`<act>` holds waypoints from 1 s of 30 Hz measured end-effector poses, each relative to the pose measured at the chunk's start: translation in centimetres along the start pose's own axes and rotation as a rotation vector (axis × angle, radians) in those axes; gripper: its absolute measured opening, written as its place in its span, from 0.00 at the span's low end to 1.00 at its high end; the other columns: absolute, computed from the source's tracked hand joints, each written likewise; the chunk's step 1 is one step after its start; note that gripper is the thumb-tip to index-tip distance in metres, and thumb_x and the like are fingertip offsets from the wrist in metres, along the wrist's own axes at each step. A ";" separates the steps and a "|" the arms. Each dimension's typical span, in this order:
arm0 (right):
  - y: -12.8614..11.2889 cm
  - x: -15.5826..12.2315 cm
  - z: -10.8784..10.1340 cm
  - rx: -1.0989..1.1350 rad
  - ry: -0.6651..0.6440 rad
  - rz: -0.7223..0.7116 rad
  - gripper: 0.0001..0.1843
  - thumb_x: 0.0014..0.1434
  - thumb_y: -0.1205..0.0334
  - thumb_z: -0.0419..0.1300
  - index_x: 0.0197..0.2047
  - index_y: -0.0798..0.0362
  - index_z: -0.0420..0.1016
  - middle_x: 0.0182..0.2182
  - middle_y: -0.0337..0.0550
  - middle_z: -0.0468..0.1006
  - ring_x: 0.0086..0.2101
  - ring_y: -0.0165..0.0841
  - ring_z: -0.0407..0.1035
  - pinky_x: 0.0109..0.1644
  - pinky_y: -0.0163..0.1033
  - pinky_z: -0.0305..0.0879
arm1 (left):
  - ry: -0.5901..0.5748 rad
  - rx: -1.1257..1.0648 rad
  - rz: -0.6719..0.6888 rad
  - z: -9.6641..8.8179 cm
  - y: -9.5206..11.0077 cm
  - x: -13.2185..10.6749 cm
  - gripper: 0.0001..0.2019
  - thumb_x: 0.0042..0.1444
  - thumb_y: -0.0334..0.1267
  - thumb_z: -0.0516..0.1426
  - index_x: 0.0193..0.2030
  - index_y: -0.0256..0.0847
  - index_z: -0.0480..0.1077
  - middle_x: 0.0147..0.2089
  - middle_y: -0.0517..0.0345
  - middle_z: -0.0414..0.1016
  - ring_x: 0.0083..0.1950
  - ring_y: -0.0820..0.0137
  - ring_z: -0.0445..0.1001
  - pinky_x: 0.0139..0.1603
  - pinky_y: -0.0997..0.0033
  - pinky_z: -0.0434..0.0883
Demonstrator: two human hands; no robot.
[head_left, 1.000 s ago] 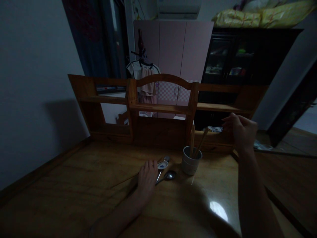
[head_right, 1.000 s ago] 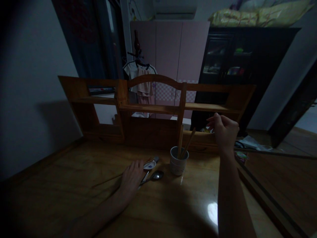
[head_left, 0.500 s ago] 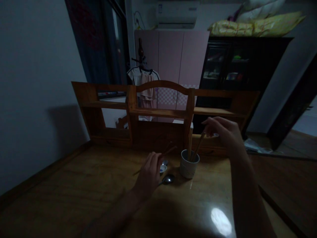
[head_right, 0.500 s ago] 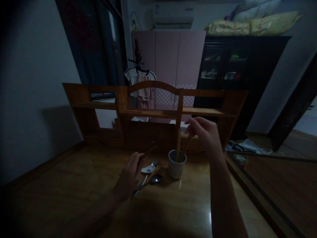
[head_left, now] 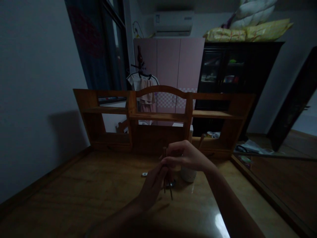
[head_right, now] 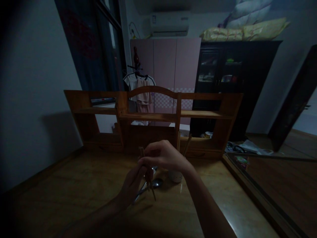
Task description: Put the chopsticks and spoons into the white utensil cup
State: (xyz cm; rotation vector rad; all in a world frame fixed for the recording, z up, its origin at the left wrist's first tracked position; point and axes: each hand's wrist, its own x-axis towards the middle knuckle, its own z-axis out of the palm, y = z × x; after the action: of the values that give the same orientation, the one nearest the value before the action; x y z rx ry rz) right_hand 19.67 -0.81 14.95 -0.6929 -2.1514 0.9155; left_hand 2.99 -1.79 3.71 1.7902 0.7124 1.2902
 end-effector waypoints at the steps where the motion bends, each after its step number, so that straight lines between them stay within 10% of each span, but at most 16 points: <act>1: 0.2 0.1 0.1 0.006 0.005 0.006 0.15 0.57 0.54 0.66 0.33 0.59 0.76 0.28 0.40 0.74 0.30 0.30 0.70 0.33 0.32 0.65 | -0.013 0.001 -0.014 -0.2 -0.3 -0.1 0.17 0.68 0.45 0.45 0.38 0.37 0.68 0.32 0.58 0.70 0.34 0.72 0.68 0.37 0.73 0.65; 14: 1.2 0.5 -0.2 -0.042 -0.114 0.125 0.17 0.59 0.51 0.64 0.38 0.59 0.77 0.31 0.43 0.77 0.30 0.30 0.70 0.32 0.32 0.65 | -0.197 0.052 -0.139 -1.6 -4.7 -2.4 0.16 0.67 0.45 0.48 0.46 0.40 0.74 0.40 0.55 0.78 0.43 0.67 0.74 0.47 0.71 0.66; 30: -1.5 -0.7 -0.3 -0.280 -0.203 0.101 0.12 0.61 0.58 0.63 0.46 0.53 0.80 0.38 0.43 0.79 0.36 0.33 0.73 0.38 0.33 0.67 | -0.210 0.113 -0.115 -1.5 -4.7 -2.3 0.13 0.63 0.41 0.52 0.35 0.38 0.75 0.33 0.57 0.76 0.34 0.71 0.71 0.37 0.75 0.65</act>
State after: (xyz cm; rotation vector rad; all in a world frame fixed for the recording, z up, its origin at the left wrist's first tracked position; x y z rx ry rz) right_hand 20.04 -2.13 16.01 -0.8844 -2.4752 0.7701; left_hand 0.91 -0.82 -1.20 1.9121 0.7706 0.9860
